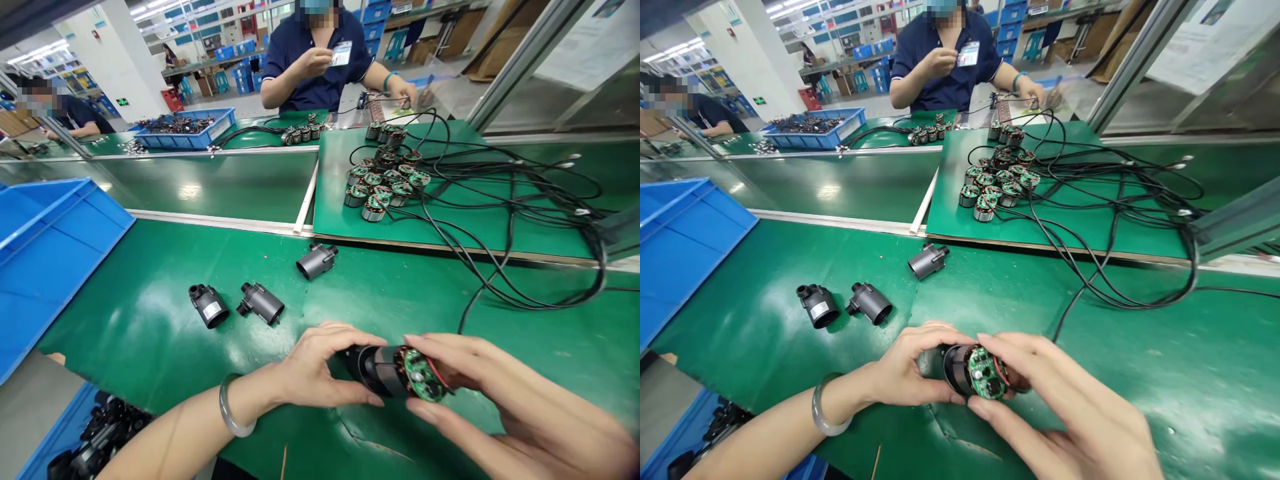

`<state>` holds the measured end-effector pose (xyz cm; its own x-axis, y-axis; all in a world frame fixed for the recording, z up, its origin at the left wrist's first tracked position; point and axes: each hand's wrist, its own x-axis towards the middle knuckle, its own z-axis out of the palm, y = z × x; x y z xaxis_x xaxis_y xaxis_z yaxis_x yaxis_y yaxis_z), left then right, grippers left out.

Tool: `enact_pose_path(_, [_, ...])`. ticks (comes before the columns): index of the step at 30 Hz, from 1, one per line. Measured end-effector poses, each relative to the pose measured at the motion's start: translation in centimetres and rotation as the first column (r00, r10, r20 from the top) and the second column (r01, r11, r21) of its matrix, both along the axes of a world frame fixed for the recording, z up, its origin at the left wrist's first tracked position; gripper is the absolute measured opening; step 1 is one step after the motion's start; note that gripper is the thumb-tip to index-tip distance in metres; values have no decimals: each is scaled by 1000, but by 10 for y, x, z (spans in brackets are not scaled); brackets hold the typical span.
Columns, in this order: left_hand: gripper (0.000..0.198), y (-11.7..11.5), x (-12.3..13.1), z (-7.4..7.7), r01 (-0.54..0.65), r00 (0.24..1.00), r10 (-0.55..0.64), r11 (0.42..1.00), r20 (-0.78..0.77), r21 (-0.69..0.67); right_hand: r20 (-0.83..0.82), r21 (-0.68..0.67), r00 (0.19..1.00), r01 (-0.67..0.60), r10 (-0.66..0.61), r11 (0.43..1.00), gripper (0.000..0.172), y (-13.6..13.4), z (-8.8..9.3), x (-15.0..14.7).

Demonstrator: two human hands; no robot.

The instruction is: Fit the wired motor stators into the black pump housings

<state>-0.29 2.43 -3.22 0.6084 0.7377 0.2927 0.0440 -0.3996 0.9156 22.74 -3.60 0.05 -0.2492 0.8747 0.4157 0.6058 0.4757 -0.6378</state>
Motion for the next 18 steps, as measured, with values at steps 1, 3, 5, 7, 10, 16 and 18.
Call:
enact_pose_path(1, [56,0,0,-1,1,1000,-1,1000,10,21,29,20,1000,-10,10,1000,39,2,-2,-3])
enact_pose_path(3, [56,1,-1,-5,14,1000,-15,999,24,43,30,4,999,-24,24,1000,42,3,-8,-8])
enact_pose_path(5, [56,1,-1,-7,21,999,-23,998,29,67,20,-17,999,-36,36,999,44,2,-13,-10])
enact_pose_path(7, [55,1,-2,-9,21,999,-24,995,32,93,36,-16,997,-64,65,998,42,1,-16,-12])
enact_pose_path(10, [57,1,-2,-10,17,1000,-18,995,9,102,85,13,993,-82,81,997,33,6,-11,-15])
enact_pose_path(16, [54,-2,-2,-7,54,998,-51,989,-29,135,142,9,978,-158,155,987,34,12,-1,-8])
enact_pose_path(18, [53,-2,-1,-6,75,997,-72,986,-27,147,200,1,965,-172,168,985,39,9,-5,-3])
